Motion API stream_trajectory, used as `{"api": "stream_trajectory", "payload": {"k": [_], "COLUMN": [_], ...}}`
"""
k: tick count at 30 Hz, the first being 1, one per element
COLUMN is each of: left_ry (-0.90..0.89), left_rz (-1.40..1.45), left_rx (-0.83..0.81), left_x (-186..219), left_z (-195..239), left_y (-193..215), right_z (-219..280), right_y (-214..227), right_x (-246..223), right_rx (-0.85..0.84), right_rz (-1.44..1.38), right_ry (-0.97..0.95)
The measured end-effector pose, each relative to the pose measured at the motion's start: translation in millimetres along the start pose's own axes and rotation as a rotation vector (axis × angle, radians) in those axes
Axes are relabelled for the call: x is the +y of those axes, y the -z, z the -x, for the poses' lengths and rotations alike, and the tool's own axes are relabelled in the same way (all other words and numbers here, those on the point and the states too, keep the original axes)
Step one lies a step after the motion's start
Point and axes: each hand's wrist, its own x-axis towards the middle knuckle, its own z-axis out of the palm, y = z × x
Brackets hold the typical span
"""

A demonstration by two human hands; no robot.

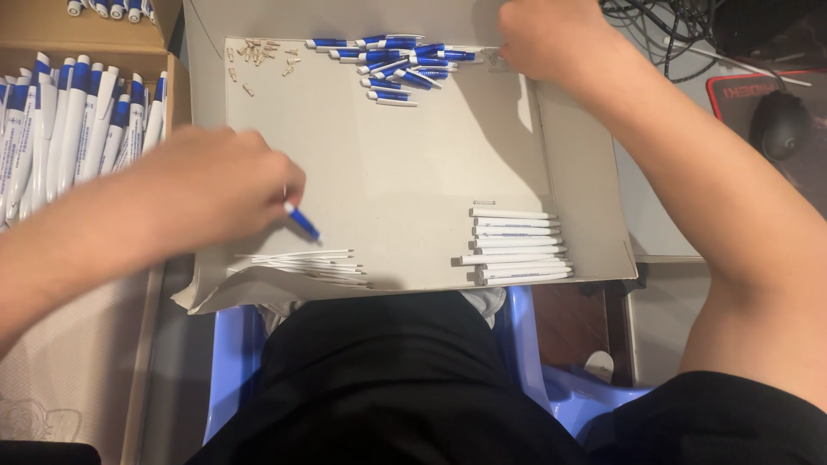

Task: The person assembles white and blue markers by hand. They pick up a marker body, insert a refill, and attach the cap, then place the completed marker into a cardboard box on their lap. The person repeats this process with multiple markers, organizing the parts and finished items within the box.

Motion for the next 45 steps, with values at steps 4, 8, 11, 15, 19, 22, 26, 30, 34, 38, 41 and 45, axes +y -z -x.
{"api": "stream_trajectory", "payload": {"k": [4,8,11,15,19,22,26,30,34,38,41,45], "left_ry": [0.084,0.079,-0.022,-0.104,-0.224,-0.275,-0.385,-0.388,-0.357,-0.552,-0.547,-0.594], "left_rz": [0.12,-0.045,-0.124,-0.357,-0.481,-0.469,-0.301,0.089,0.038,0.03,0.005,-0.081], "left_rx": [0.114,0.363,0.613,0.839,1.064,1.061,1.013,0.956,0.846,0.954,0.963,0.985], "left_x": [-12,-25,-26,-30,-30,-27,-18,-11,-10,-14,-15,-12], "left_z": [2,-3,-6,-16,-23,-25,-23,-26,-23,-17,-13,-13], "left_y": [10,2,-7,-25,-32,-32,-27,-27,-20,-15,-18,-9], "right_z": [28,57,88,110,115,114,110,109,105,102,101,96], "right_y": [9,35,71,87,87,84,76,77,78,79,78,72], "right_x": [-3,-33,-66,-98,-118,-123,-126,-124,-119,-115,-115,-118], "right_rx": [0.34,0.336,0.21,0.104,0.066,0.07,0.007,-0.08,-0.18,-0.23,-0.232,-0.177], "right_rz": [-0.06,-0.124,-0.581,-0.795,-0.944,-1.01,-1.054,-1.042,-1.037,-0.976,-1.033,-0.999], "right_ry": [0.198,0.264,0.551,0.705,0.754,0.789,0.742,0.701,0.728,0.734,0.838,0.892]}}
